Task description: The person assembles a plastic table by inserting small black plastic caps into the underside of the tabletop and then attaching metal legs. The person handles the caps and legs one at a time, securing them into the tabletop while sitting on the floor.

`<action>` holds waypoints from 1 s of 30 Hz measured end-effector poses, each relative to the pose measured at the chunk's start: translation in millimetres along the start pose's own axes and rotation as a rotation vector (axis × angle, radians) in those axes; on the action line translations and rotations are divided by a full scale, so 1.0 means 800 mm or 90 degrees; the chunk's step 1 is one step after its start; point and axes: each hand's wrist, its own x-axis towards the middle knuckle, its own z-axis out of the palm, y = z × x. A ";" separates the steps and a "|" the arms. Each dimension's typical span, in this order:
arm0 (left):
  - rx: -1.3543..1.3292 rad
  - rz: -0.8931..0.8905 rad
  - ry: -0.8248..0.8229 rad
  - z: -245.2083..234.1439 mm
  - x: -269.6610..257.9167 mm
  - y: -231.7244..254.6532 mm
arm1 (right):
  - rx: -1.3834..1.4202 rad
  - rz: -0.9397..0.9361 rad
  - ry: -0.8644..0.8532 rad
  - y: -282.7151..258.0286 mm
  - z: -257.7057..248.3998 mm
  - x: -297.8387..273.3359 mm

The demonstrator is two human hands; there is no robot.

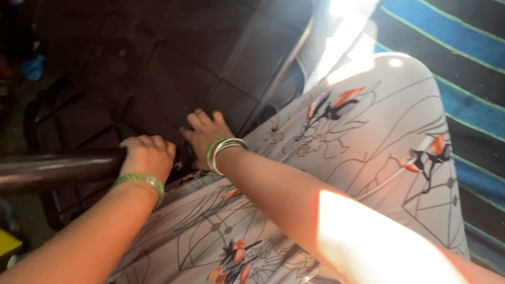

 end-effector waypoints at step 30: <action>-0.882 -0.715 0.280 0.132 -0.106 0.019 | -0.059 -0.058 0.126 0.014 0.028 0.014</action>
